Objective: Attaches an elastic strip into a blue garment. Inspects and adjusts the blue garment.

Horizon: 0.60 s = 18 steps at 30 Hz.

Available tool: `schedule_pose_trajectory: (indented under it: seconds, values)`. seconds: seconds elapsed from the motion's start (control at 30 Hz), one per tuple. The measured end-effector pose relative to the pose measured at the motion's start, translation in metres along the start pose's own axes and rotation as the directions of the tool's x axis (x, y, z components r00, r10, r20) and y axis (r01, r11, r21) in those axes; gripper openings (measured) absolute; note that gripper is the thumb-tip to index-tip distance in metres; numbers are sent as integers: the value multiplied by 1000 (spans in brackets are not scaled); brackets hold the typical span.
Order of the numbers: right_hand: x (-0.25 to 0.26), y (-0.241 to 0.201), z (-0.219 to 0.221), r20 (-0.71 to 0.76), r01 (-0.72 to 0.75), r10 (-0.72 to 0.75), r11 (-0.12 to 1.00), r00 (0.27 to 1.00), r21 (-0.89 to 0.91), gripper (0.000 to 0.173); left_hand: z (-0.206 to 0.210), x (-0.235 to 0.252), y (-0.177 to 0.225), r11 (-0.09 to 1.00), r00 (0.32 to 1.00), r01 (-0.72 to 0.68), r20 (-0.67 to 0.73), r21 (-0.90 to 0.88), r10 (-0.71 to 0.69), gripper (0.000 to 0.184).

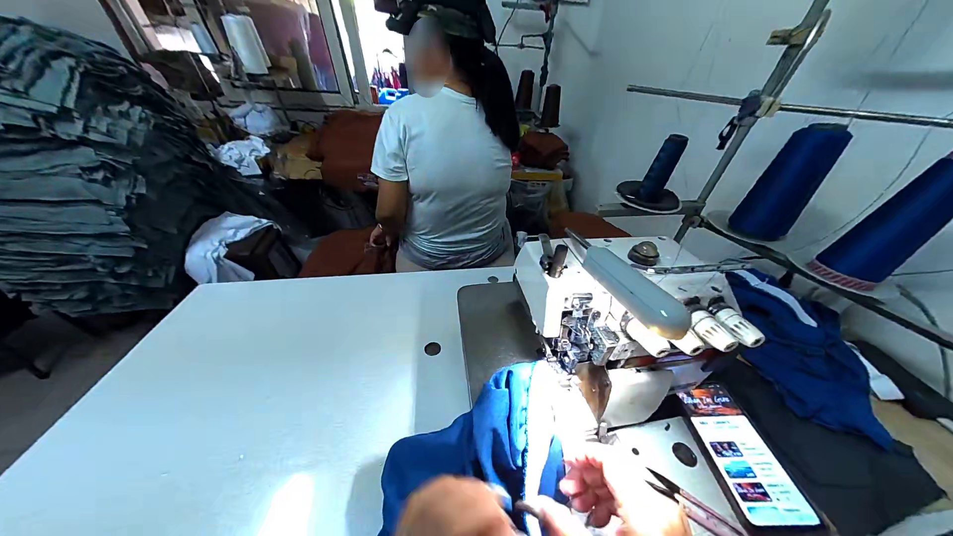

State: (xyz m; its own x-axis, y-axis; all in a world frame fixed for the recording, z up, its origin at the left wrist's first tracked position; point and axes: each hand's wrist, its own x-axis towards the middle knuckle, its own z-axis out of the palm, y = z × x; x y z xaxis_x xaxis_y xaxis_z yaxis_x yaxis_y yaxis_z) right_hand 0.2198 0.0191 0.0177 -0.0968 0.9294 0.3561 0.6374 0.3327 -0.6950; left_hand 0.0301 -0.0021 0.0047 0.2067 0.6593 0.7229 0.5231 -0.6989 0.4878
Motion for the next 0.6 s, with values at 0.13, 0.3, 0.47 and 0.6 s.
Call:
schedule_pose_trajectory:
  seconds: [0.13, 0.3, 0.47, 0.6]
  values:
    - [-6, -5, 24, -47, 20, -25, 995, 999, -98, 30, 18, 12, -38, 927, 916, 363, -146, -96, -374, 51]
    - [-5, 4, -12, 212, -346, 297, 535, 931, 771, 24, -7, 19, -61, 756, 835, 490, -15, -433, -550, 34]
    - [-5, 7, -20, 403, -463, 482, 6, 778, 886, 28, -4, 18, -71, 754, 865, 414, -38, -509, -501, 16]
    - [-10, 11, -12, 434, -472, 448, -29, 782, 881, 24, -5, 17, -70, 759, 868, 410, -37, -506, -494, 17]
